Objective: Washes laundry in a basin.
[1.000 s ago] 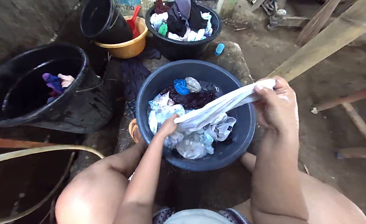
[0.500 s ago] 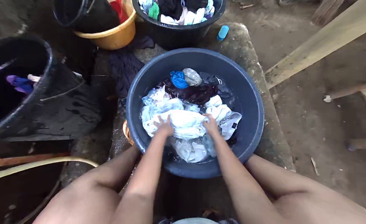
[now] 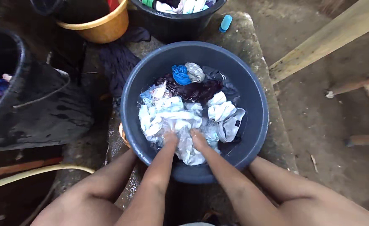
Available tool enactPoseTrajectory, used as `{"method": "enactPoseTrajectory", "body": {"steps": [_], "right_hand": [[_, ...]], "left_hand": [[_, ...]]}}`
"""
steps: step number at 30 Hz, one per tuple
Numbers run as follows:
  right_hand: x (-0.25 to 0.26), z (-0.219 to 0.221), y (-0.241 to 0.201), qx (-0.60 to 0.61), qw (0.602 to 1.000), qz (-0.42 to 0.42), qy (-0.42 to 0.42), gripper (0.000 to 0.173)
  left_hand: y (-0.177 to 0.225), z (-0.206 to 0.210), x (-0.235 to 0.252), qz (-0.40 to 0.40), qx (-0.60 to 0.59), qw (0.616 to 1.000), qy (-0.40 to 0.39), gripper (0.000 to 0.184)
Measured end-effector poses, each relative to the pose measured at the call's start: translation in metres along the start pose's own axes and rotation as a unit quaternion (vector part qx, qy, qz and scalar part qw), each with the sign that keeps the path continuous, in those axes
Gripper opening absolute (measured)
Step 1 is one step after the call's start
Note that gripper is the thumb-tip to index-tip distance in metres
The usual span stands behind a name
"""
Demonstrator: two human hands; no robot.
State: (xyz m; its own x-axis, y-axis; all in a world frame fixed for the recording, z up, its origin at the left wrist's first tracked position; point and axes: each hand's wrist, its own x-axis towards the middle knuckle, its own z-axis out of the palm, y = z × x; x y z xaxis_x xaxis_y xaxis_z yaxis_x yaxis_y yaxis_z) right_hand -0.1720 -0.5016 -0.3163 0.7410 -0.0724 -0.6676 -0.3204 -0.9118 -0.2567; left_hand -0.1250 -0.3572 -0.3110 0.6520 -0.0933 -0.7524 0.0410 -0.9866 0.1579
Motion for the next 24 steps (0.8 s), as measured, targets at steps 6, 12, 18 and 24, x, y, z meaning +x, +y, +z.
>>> {"method": "enactPoseTrajectory", "body": {"steps": [6, 12, 18, 24], "right_hand": [[-0.010, -0.034, 0.017, 0.078, 0.995, 0.017, 0.059, 0.046], [-0.098, -0.123, -0.061, 0.359, 0.926, -0.112, 0.027, 0.028], [-0.235, -0.218, -0.094, 0.497, 0.790, -0.324, 0.154, 0.012], [-0.332, -0.271, -0.057, 0.549, 0.627, -0.445, 0.329, 0.030]], "left_hand": [[-0.039, -0.062, -0.007, 0.097, 0.036, 0.989, -0.103, 0.059], [-0.047, -0.059, -0.044, 0.357, -0.310, 0.879, 0.065, 0.115], [-0.020, -0.032, -0.078, 0.377, -0.418, 0.788, 0.248, 0.138], [-0.006, -0.039, -0.096, 0.229, -0.327, 0.879, 0.261, 0.079]]}}
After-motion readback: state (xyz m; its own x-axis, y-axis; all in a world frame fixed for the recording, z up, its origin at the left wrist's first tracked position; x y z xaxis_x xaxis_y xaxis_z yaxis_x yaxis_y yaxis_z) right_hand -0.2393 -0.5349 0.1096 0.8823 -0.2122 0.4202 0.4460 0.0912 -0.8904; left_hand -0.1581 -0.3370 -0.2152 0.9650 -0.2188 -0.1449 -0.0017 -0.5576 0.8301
